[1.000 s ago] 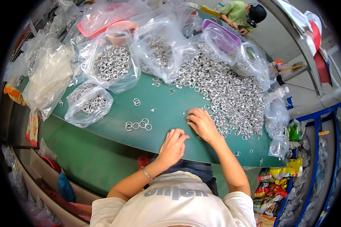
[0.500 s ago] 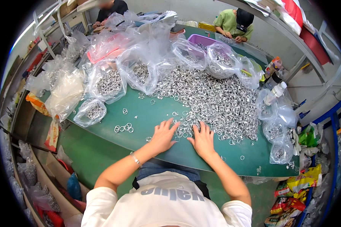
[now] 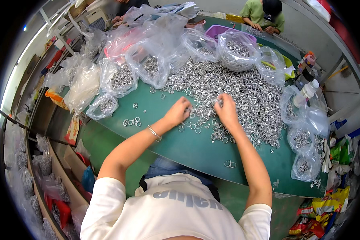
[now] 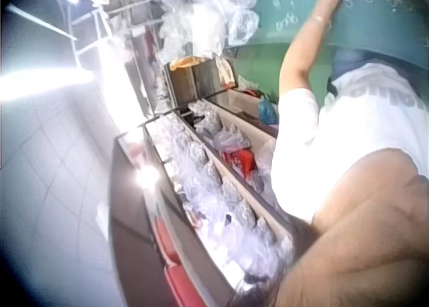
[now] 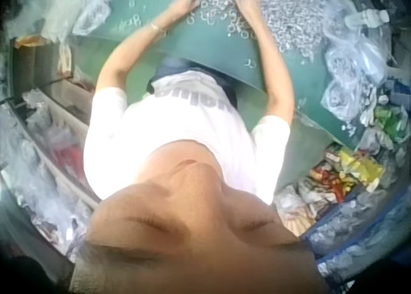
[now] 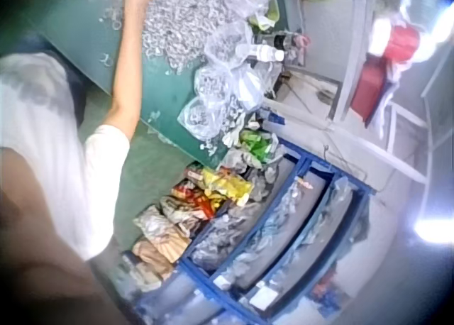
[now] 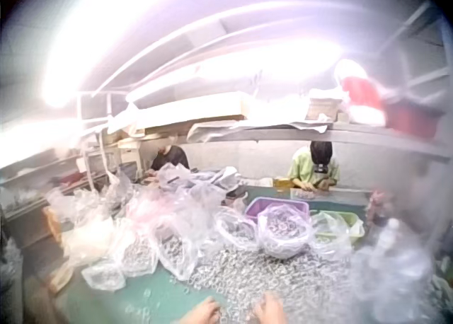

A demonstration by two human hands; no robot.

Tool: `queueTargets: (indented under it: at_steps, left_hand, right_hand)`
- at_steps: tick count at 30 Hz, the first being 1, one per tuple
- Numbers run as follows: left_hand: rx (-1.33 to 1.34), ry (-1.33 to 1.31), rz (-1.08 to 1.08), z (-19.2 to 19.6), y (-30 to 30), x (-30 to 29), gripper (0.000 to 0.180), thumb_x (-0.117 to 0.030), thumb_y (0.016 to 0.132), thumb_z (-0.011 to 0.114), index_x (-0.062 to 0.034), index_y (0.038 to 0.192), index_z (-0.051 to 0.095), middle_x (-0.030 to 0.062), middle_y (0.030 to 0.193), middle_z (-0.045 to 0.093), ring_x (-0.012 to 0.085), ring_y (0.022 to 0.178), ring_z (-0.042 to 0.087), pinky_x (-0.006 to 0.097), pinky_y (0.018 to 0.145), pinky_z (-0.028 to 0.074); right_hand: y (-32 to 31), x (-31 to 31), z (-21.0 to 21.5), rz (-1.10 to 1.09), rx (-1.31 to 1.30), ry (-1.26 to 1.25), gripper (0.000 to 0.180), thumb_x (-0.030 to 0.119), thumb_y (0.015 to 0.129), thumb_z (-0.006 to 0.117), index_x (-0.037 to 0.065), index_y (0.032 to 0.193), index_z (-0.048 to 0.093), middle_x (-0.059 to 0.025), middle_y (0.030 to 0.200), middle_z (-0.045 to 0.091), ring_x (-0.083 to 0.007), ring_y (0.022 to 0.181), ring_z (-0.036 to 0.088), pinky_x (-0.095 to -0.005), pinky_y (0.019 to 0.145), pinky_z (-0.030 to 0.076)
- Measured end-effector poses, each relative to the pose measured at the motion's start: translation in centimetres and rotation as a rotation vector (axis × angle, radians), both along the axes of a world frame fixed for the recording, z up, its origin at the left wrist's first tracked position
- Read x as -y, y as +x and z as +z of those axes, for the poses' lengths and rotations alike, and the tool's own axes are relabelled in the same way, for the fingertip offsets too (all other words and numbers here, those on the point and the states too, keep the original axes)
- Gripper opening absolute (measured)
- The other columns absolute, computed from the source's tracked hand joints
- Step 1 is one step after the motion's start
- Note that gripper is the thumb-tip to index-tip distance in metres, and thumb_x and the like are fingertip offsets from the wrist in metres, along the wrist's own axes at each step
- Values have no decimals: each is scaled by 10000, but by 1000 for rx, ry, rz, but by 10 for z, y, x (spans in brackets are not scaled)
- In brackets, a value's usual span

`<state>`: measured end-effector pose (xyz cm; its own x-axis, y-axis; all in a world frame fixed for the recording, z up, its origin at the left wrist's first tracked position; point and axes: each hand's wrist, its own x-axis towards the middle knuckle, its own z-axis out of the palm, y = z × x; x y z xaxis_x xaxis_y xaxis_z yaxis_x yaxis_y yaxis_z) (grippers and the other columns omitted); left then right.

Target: The person sorts through a large pile of small metal rings on a workbench, picking up individual rings by hand and moving them into a plastic bag.

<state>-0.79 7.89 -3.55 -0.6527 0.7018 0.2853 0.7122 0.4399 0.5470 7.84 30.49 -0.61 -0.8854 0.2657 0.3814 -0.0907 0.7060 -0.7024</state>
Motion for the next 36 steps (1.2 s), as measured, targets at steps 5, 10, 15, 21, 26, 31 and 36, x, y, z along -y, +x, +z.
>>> queueTargets:
  at_steps: [5, 10, 15, 21, 26, 31, 36]
  left_hand:
    - [833, 470, 281, 15, -34, 0, 291, -29, 864, 627, -21, 1155, 613, 82, 1034, 639, 189, 860, 648, 331, 729, 553]
    - [330, 166, 233, 23, -19, 13, 364, -35, 863, 658, -51, 1222, 597, 101, 1195, 609, 231, 1059, 618, 355, 853, 539]
    - [124, 27, 40, 34, 19, 25, 393, -33, 799, 704, -69, 1177, 600, 143, 1246, 542, 347, 1125, 539, 414, 965, 449]
    - [53, -181, -48, 42, 43, 27, 425, -67, 779, 728, -58, 1178, 582, 122, 1221, 527, 322, 1111, 502, 427, 915, 424]
    - [111, -223, -206, 25, 43, 44, 405, -25, 791, 694, -43, 1177, 573, 141, 1194, 509, 328, 1069, 499, 410, 888, 437]
    - [63, 55, -52, 30, 3, 38, 359, 38, 800, 657, -22, 1146, 586, 157, 1188, 510, 362, 1087, 514, 398, 924, 447]
    - [238, 159, 4, 54, 10, 67, 353, 25, 798, 683, -22, 1138, 599, 151, 1129, 566, 355, 1063, 562, 398, 903, 474]
  right_hand:
    - [-4, -19, -3, -69, 87, -377, 347, 164, 889, 639, -31, 1170, 582, -196, 1086, 622, -246, 820, 643, -397, 798, 496]
    - [40, 0, 10, -29, 100, 130, 408, 129, 838, 697, -7, 1203, 575, -178, 1201, 562, -286, 977, 598, -394, 862, 467]
    - [55, 35, 9, -38, 213, 468, 514, 190, 790, 749, 24, 1240, 566, -185, 1316, 476, -363, 1236, 423, -504, 1028, 310]
    - [64, 50, 15, -151, 200, 463, 481, 161, 788, 740, 19, 1217, 575, -185, 1311, 461, -370, 1246, 413, -506, 1040, 295]
    - [80, 65, 27, -178, 293, 382, 265, 66, 763, 721, 21, 1016, 658, -121, 1101, 529, -305, 1046, 480, -435, 892, 352]
    - [70, 74, 6, -120, 254, 431, 170, 64, 767, 709, 34, 922, 648, -99, 1034, 552, -287, 1005, 493, -416, 870, 347]
    - [77, 83, 20, -126, 170, 158, 116, 23, 770, 710, 32, 854, 631, -101, 962, 607, -293, 914, 542, -394, 813, 402]
